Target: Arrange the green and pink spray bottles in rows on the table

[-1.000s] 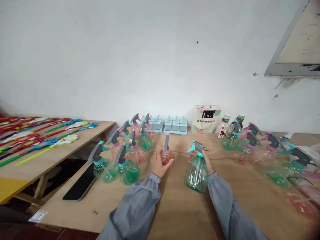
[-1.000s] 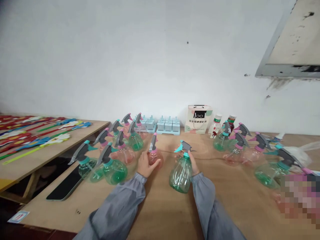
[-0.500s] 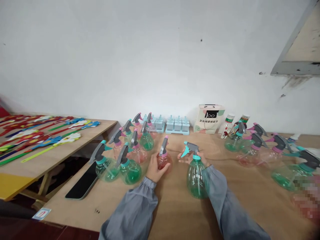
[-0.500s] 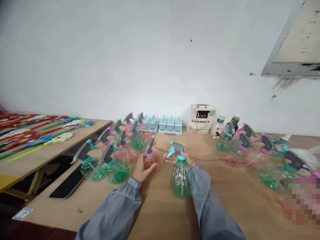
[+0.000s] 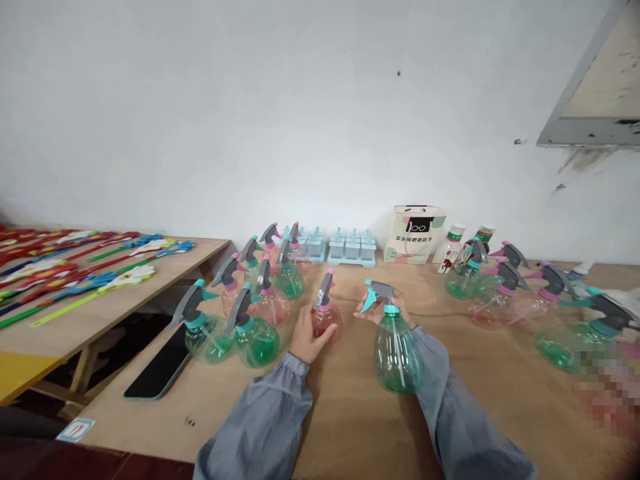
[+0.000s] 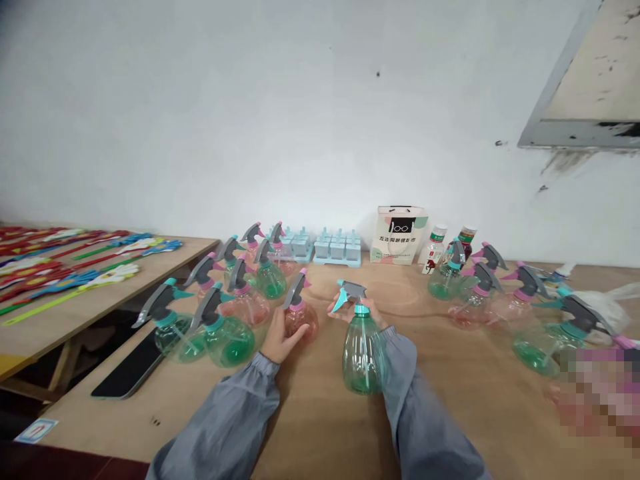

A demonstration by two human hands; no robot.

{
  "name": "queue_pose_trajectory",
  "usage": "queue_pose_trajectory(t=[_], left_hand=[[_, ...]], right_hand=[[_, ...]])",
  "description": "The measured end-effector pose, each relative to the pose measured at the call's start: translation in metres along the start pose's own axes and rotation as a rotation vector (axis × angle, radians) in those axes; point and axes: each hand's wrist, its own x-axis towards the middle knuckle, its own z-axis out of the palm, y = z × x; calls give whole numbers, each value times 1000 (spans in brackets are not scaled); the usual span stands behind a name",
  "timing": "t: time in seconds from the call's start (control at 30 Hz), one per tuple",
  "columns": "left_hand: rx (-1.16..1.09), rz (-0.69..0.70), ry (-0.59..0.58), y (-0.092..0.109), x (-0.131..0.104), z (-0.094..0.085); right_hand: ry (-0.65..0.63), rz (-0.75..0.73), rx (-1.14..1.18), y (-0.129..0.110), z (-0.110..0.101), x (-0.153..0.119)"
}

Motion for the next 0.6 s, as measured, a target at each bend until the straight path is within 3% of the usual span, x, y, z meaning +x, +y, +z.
queue_pose_trajectory(t=[0.27,0.6], left_hand=[[24,8,-8,-1,-1,-1],[5,1,-18,0,0,-1]], right_hand=[[132,-134,-14,-2,-12,5],[57,-73,-65,-1,-6,-4]])
